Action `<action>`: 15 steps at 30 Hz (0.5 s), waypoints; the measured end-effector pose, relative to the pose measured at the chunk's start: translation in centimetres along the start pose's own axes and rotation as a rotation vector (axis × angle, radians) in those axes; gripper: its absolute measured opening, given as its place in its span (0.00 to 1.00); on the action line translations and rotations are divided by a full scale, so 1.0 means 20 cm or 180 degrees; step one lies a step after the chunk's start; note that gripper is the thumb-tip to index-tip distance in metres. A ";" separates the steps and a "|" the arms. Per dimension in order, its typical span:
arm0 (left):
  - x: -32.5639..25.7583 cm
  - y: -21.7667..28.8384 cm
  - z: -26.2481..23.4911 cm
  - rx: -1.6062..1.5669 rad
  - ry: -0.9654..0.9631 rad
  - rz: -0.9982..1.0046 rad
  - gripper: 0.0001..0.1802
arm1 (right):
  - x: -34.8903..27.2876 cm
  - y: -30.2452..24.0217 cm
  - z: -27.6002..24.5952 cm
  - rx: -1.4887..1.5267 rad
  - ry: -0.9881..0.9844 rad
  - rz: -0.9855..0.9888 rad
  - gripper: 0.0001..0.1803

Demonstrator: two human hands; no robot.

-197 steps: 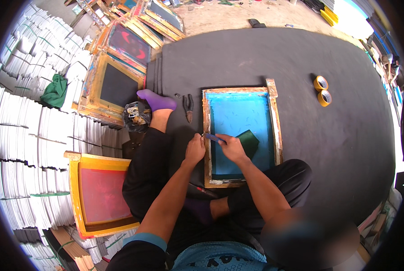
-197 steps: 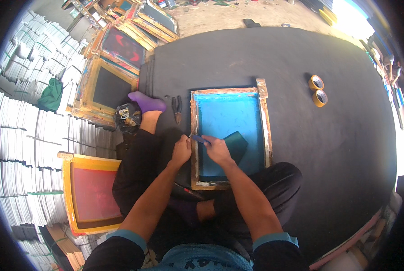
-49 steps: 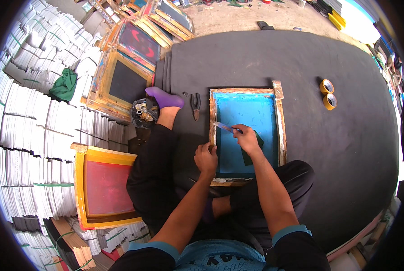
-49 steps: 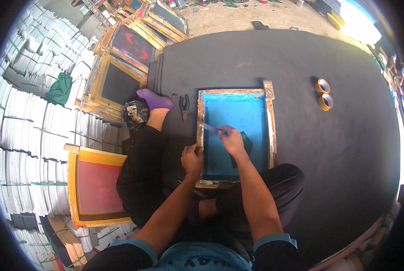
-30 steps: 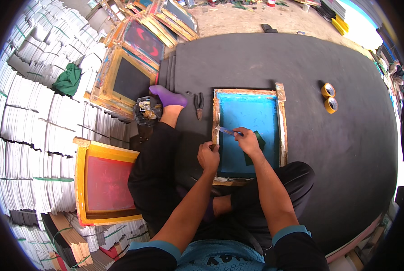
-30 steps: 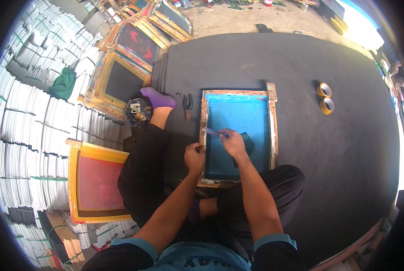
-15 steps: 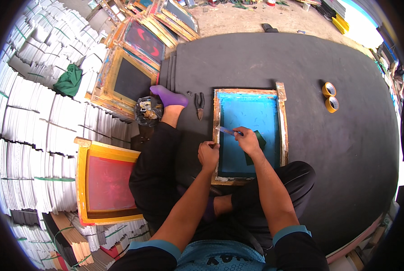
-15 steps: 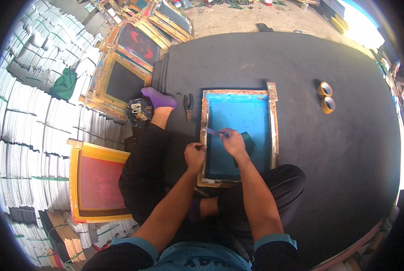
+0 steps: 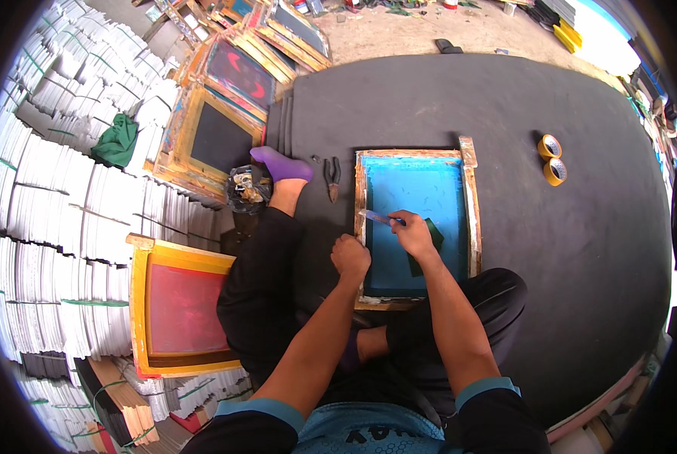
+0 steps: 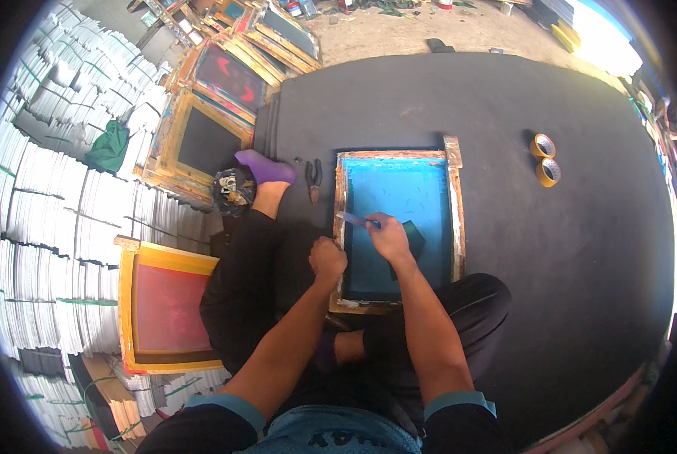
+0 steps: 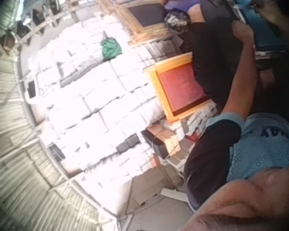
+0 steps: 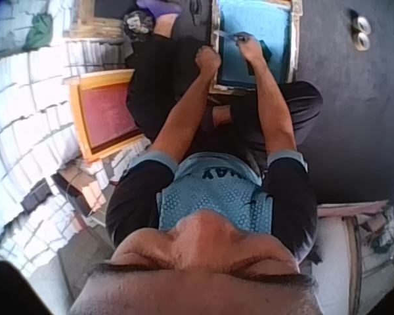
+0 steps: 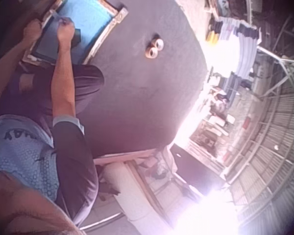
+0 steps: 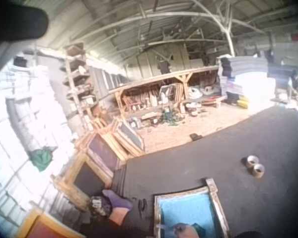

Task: The person sits on the floor and uses a small knife to scrape and clean the edges of a screen-printing frame. They repeatedly remove dried material from the frame's border and mesh area, then place the tool down and continue scraping.

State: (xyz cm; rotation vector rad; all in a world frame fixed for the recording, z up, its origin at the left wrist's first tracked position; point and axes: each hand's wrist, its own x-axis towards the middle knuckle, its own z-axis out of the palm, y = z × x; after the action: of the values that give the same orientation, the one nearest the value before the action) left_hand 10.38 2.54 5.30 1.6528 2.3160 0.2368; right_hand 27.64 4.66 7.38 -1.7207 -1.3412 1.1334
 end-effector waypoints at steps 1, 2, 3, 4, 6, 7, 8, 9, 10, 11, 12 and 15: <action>0.00 0.00 0.00 0.0022 -0.0026 0.0031 0.17 | 0.00 -0.01 0.00 0.0010 -0.0021 0.0046 0.16; 0.00 0.00 0.00 0.0041 -0.0065 0.0067 0.16 | 0.00 -0.02 -0.01 0.0014 -0.0037 0.0103 0.16; 0.00 0.00 0.00 0.0060 -0.0103 0.0103 0.16 | -0.01 -0.02 -0.01 0.0018 -0.0053 0.0160 0.16; 0.00 -0.01 0.00 0.0095 0.0004 0.0252 0.16 | 0.00 -0.02 0.00 0.0025 -0.0037 0.0090 0.17; 0.00 -0.02 0.00 0.0157 0.0203 0.0550 0.14 | 0.02 0.00 0.00 0.0025 -0.0004 -0.0038 0.17; 0.00 -0.02 0.00 0.0184 0.0168 0.0632 0.13 | 0.01 0.01 0.00 0.0023 0.0005 -0.0006 0.17; 0.00 -0.02 0.00 0.0211 0.0140 0.0706 0.12 | 0.01 0.00 0.00 0.0020 0.0006 0.0018 0.17; 0.01 -0.02 0.00 0.0239 0.0111 0.0780 0.12 | 0.01 -0.02 0.00 0.0017 0.0006 0.0043 0.17; 0.01 -0.03 -0.01 0.0245 0.0047 0.0760 0.11 | 0.01 -0.02 0.00 0.0008 -0.0008 0.0060 0.17; 0.02 -0.02 -0.01 0.0239 -0.0022 0.0746 0.11 | 0.01 -0.02 0.00 -0.0012 -0.0014 0.0080 0.17; 0.02 -0.02 -0.01 0.0234 -0.0092 0.0733 0.11 | 0.01 -0.02 0.00 -0.0031 -0.0020 0.0100 0.17; 0.02 -0.04 -0.04 -0.0505 -0.0100 0.0674 0.14 | 0.01 -0.01 -0.01 -0.0075 0.0020 0.0082 0.17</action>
State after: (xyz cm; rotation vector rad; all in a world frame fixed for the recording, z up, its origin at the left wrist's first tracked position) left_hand 9.27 2.76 5.71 1.8055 2.0411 0.4240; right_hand 27.72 4.85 7.70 -1.7617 -1.3370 1.1297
